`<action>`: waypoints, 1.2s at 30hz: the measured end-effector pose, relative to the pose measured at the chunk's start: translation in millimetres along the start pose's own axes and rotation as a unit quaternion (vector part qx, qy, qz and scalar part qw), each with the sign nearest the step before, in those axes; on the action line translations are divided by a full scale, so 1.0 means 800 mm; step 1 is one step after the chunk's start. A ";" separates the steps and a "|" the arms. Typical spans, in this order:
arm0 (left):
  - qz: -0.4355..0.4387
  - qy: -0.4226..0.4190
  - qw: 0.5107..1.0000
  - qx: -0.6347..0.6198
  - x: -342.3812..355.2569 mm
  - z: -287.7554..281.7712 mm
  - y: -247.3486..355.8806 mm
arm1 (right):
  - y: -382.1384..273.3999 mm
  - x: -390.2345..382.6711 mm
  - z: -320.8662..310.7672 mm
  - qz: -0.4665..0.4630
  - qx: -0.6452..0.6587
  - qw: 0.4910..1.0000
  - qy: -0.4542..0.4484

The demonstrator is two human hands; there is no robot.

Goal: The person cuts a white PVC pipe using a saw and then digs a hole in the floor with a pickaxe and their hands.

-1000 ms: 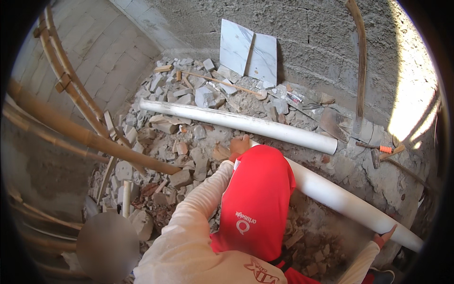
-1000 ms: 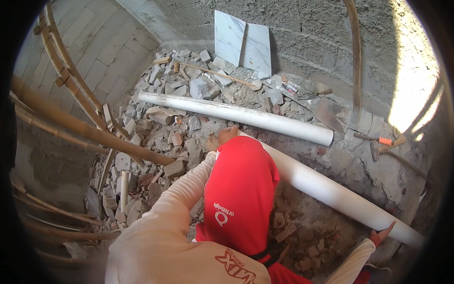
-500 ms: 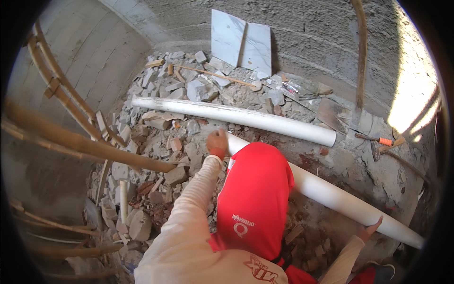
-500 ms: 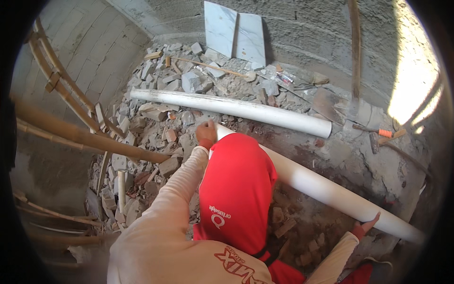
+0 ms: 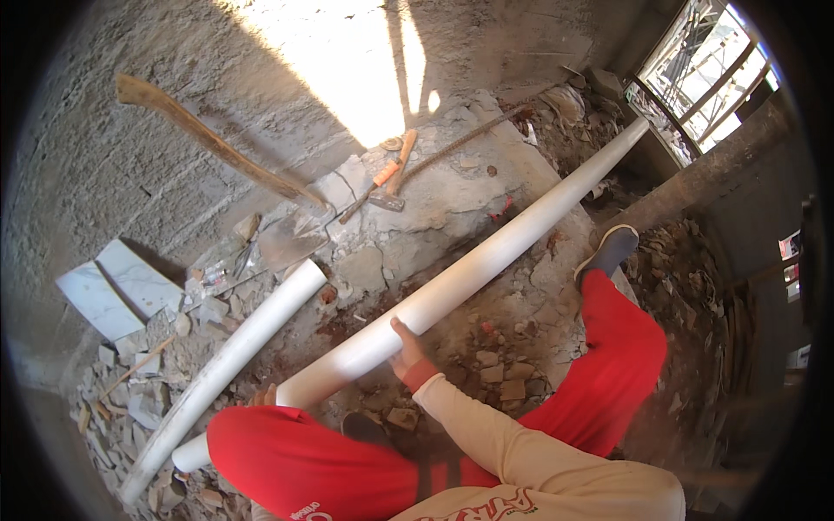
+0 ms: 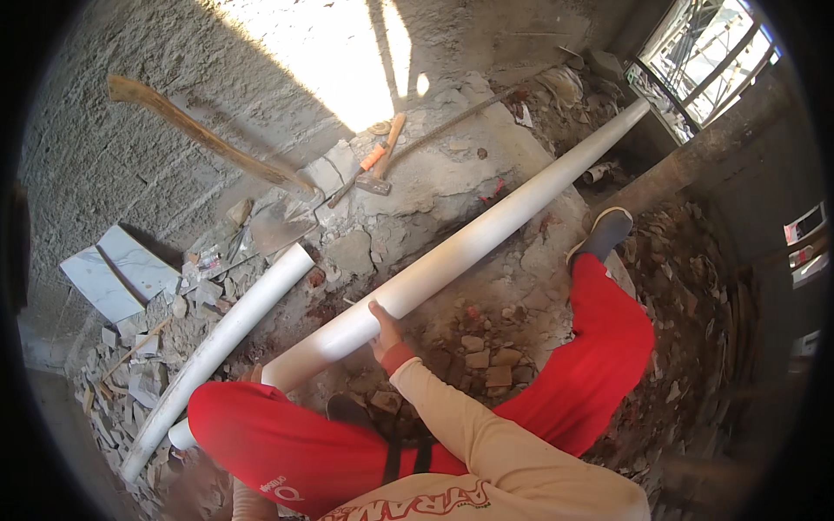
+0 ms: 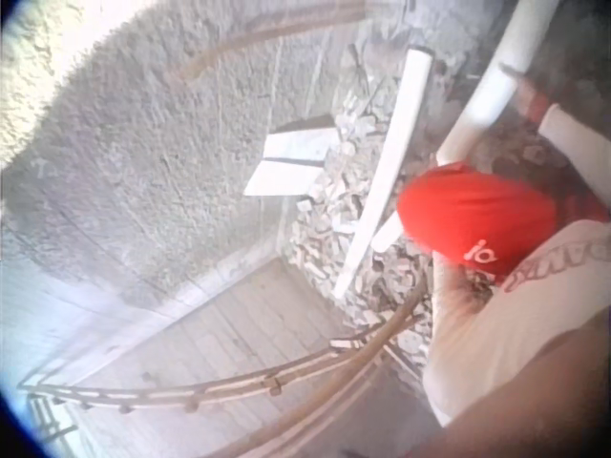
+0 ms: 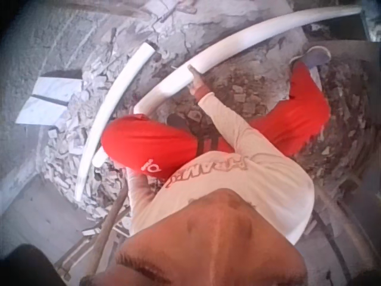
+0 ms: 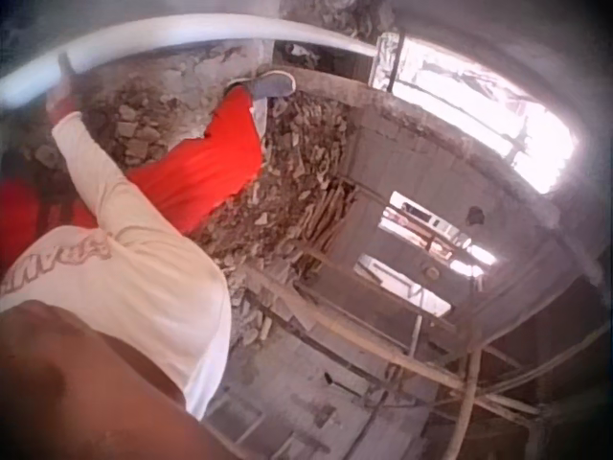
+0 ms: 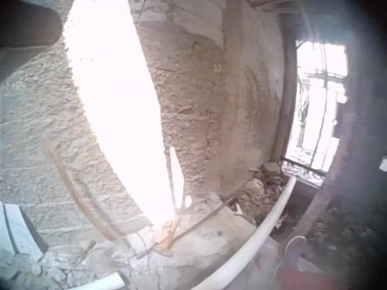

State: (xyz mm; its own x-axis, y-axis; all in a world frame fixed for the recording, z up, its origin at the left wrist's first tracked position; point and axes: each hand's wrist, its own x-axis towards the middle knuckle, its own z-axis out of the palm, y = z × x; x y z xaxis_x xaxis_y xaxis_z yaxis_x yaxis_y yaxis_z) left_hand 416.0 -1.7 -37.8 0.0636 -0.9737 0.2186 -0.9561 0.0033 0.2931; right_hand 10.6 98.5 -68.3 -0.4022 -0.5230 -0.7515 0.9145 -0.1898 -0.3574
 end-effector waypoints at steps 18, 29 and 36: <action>-0.453 -0.002 0.799 -0.395 -0.066 0.013 -0.041 | -0.163 0.074 -0.093 -0.173 -0.167 0.963 -0.121; -0.568 0.018 0.640 -0.518 -0.023 0.050 0.045 | -0.105 0.042 -0.015 -0.052 -0.108 0.991 -0.052; -0.585 0.026 0.643 -0.494 0.092 0.064 0.063 | -0.081 0.081 0.037 -0.183 -0.263 0.942 -0.101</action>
State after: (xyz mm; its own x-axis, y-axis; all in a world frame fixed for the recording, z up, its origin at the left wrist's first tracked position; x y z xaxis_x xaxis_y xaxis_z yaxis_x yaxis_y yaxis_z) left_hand 357.6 -85.0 -54.3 0.6073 -0.4333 -0.6659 0.4008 -0.5566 0.7277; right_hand -73.6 52.1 -77.3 -0.6212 -0.6602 -0.4223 0.5456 0.0224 -0.8377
